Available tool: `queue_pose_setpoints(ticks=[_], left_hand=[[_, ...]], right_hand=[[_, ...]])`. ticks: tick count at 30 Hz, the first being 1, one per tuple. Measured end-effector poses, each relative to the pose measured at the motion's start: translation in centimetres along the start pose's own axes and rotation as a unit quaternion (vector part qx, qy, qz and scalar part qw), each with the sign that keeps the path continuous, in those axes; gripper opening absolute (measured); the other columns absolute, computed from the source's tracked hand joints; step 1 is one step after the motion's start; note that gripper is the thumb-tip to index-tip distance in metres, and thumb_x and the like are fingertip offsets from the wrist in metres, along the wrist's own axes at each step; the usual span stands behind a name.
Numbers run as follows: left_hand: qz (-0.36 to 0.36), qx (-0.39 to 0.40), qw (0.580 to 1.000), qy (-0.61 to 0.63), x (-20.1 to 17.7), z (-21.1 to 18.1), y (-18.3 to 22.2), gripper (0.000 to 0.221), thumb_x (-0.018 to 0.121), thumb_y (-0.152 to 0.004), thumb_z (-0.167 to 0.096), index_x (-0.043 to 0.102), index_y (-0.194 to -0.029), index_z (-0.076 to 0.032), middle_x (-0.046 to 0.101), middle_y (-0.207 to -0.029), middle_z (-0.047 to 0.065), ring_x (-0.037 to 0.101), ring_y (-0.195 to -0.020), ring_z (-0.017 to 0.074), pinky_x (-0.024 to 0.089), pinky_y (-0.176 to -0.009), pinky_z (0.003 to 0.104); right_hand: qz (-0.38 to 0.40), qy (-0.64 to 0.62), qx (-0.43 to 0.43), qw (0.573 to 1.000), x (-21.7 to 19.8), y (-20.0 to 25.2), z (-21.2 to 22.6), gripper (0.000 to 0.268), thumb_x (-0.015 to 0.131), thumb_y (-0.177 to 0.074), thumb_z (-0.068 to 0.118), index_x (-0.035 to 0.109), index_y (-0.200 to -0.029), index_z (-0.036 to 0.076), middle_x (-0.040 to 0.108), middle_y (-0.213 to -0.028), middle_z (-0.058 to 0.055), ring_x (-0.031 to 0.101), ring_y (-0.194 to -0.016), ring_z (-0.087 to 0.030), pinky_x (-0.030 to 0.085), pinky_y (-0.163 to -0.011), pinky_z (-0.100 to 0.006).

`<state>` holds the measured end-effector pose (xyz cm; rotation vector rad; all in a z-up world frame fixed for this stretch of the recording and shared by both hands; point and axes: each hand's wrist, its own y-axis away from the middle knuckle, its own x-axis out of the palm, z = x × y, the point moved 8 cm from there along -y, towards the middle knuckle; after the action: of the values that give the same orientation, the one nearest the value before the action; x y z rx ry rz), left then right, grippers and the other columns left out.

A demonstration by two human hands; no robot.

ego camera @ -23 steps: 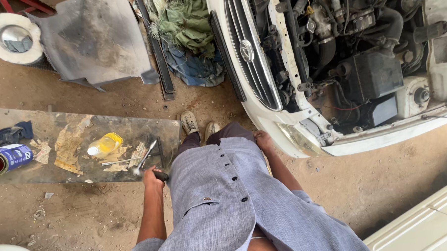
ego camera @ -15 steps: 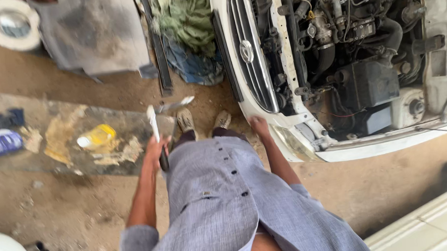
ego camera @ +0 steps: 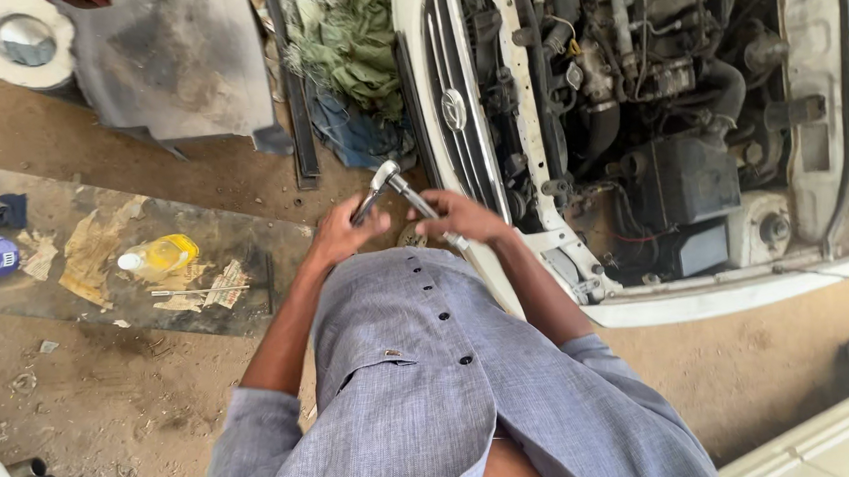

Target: The person uses a ratchet with an extension and a socket to loosen and tighten various bolts on the engine and frame of a white car, moving from the top of the engine block to the front radiator support and the shock tower.

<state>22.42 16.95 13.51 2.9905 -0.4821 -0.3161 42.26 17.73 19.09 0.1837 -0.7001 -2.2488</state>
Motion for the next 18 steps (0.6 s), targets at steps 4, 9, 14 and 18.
queue_pose_setpoints(ticks=[4,9,14,18], left_hand=[[-0.114,-0.121,0.983,-0.071,0.1,2.4,-3.9,0.072,0.051,-0.091,-0.080,0.072,-0.081,-0.011,0.055,-0.055,0.000,0.054,-0.052,0.0162,0.038,-0.051,0.040],[-0.302,-0.134,0.943,-0.041,-1.9,5.0,-4.2,0.077,0.052,-0.085,-0.082,0.073,-0.061,-0.012,0.052,-0.044,0.000,0.052,-0.044,0.0198,0.034,-0.046,0.042],[-0.445,-0.023,0.893,0.066,-7.3,4.5,-3.0,0.055,0.051,-0.105,-0.064,0.069,-0.085,-0.016,0.064,-0.069,-0.008,0.060,-0.059,0.0075,0.046,-0.052,0.033],[-0.562,-0.177,0.730,0.347,-19.1,11.1,5.4,0.058,0.053,-0.094,-0.074,0.040,-0.069,-0.023,0.035,-0.061,-0.006,0.032,-0.046,0.0107,0.024,-0.037,0.028]], right_hand=[[-0.027,-0.025,-0.022,0.999,4.4,-1.0,1.1,0.036,0.071,-0.090,0.014,0.059,-0.123,0.009,0.056,-0.074,0.002,0.057,-0.061,-0.008,0.049,-0.056,-0.027],[-0.074,-0.055,-0.010,0.996,4.5,-2.1,1.8,0.026,0.068,-0.092,0.007,0.065,-0.117,0.003,0.059,-0.069,-0.004,0.054,-0.054,-0.009,0.044,-0.052,-0.026],[0.146,0.010,-0.029,0.989,5.9,1.0,1.3,0.022,0.054,-0.096,0.007,0.072,-0.108,0.003,0.070,-0.078,-0.003,0.062,-0.052,-0.010,0.058,-0.057,-0.029],[0.141,-0.007,0.006,0.990,4.5,5.9,-1.9,0.017,0.057,-0.100,0.015,0.070,-0.101,0.005,0.066,-0.073,-0.007,0.059,-0.051,-0.012,0.044,-0.062,-0.026]])
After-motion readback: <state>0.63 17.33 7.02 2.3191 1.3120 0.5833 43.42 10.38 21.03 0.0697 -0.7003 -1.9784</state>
